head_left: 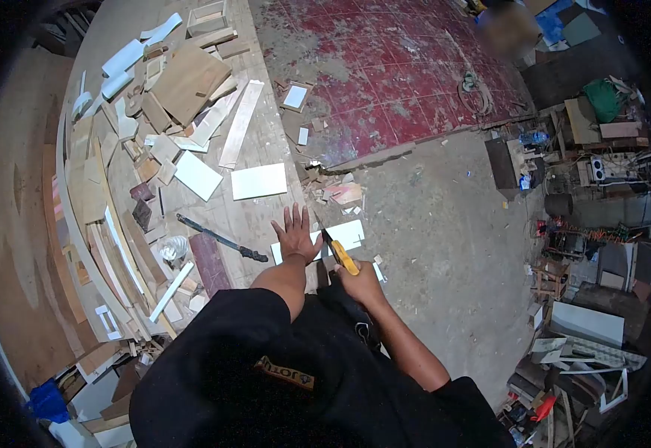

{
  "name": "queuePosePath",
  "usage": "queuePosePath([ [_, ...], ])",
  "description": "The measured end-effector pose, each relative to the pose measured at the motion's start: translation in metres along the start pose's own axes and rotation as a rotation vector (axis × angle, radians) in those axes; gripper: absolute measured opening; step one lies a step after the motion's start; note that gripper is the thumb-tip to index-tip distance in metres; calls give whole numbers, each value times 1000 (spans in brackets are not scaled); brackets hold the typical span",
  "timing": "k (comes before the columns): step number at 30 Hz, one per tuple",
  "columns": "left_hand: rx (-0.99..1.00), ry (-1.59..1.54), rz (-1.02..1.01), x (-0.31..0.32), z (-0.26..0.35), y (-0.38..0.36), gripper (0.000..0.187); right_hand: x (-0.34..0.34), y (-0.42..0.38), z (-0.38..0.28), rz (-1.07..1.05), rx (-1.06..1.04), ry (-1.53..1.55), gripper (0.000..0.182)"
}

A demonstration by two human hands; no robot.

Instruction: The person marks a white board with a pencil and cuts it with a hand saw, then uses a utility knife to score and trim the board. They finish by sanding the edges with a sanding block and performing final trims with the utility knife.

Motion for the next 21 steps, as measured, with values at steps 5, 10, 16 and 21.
queuePosePath([
  [5,10,-25,7,5,-3,4,94,-6,5,-24,-30,22,-16,34],
  [10,-7,17,-9,2,-5,8,97,40,47,-24,113,-122,-80,34],
  [16,13,-38,-48,-2,-1,8,101,21,50,-5,27,-97,-10,30],
  [21,23,-72,-34,4,-1,2,98,-21,-4,-18,-28,48,34,32],
])
Point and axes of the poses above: each hand's wrist, its own y-axis towards the middle knuckle, its own x-axis out of the palm, z = x × y, the point moved 5 cm from there along y, towards the middle knuckle, and after that the axes turned 10 degrees about x, right-handed, at the moved point
